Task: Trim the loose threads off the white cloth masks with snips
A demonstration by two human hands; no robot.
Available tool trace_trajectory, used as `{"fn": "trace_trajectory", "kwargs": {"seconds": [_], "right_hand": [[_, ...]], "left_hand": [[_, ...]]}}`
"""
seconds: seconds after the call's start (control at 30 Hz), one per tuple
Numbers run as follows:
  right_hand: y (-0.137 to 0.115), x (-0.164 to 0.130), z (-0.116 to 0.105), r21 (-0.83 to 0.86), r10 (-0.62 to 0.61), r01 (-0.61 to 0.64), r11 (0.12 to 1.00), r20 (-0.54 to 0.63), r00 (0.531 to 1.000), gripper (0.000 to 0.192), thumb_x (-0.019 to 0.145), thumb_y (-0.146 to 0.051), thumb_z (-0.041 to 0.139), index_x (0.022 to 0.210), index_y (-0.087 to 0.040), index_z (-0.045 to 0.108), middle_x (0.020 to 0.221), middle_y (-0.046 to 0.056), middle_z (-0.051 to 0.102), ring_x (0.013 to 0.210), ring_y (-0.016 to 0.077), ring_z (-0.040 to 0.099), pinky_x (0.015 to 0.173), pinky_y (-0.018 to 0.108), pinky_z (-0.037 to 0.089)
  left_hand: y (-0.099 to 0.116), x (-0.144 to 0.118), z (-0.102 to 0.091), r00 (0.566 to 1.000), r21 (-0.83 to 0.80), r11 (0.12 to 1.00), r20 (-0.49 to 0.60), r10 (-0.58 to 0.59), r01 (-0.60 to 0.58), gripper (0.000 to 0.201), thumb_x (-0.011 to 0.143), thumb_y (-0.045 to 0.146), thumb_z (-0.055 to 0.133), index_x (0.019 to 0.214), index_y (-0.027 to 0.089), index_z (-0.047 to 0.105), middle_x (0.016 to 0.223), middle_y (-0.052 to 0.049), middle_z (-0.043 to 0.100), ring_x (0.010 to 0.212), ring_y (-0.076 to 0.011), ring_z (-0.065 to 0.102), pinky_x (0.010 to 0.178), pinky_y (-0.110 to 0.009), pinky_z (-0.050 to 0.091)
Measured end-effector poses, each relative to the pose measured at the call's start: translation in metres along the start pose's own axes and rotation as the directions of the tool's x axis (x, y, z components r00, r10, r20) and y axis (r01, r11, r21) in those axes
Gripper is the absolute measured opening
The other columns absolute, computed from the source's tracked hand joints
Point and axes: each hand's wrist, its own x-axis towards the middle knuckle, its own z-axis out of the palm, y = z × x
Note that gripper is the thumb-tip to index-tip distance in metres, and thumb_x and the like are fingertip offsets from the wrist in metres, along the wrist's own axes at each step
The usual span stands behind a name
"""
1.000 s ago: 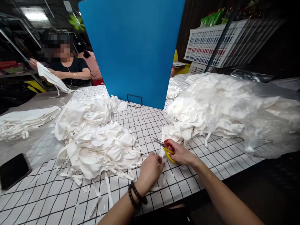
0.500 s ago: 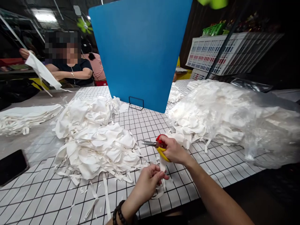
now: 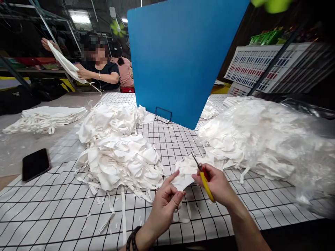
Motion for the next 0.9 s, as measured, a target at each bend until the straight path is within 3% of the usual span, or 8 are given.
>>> {"fn": "trace_trajectory", "kwargs": {"seconds": [0.1,0.27,0.5,0.9], "right_hand": [[-0.005,-0.028,-0.009,-0.14,-0.01,0.028,0.99,0.127,0.992,0.021,0.072,-0.027,0.072,0.077,-0.021,0.052,0.069,-0.005,0.049,0.063,0.0123,0.044,0.057,0.023,0.039],[-0.01,-0.056,-0.013,-0.432,-0.011,0.077,0.899,0.155,0.988,0.022,0.072,-0.033,0.071,0.081,-0.022,0.054,0.072,-0.004,0.052,0.065,0.0142,0.046,0.058,0.025,0.039],[-0.015,-0.061,-0.007,-0.553,0.021,0.065,0.831,0.146,0.989,0.028,0.072,-0.045,0.071,0.081,-0.023,0.056,0.076,-0.001,0.059,0.066,0.0166,0.052,0.058,0.027,0.038],[-0.014,-0.061,0.002,-0.571,-0.008,0.085,0.816,0.135,0.991,0.024,0.07,-0.04,0.071,0.076,-0.023,0.054,0.073,-0.001,0.059,0.063,0.0162,0.051,0.055,0.027,0.036]], "left_hand": [[-0.005,0.004,0.005,0.996,-0.183,0.981,0.07,-0.055,0.067,0.025,0.089,0.036,0.061,0.072,0.017,0.059,0.109,-0.013,0.069,0.098,-0.0233,0.062,0.081,-0.032,0.047],[-0.013,0.005,0.008,0.994,-0.222,0.973,0.103,-0.034,0.056,0.018,0.091,0.033,0.058,0.091,0.016,0.064,0.088,-0.006,0.068,0.077,-0.0155,0.06,0.075,-0.028,0.045],[-0.012,0.001,0.003,0.989,0.028,0.998,0.139,0.054,-0.058,0.02,0.094,0.031,0.053,0.086,0.016,0.065,0.079,-0.004,0.06,0.076,-0.0164,0.055,0.074,-0.027,0.043],[-0.01,0.003,0.0,0.979,0.107,0.989,0.188,0.077,-0.098,0.022,0.095,0.03,0.051,0.082,0.017,0.063,0.078,-0.004,0.058,0.075,-0.0165,0.054,0.072,-0.027,0.041]]}}
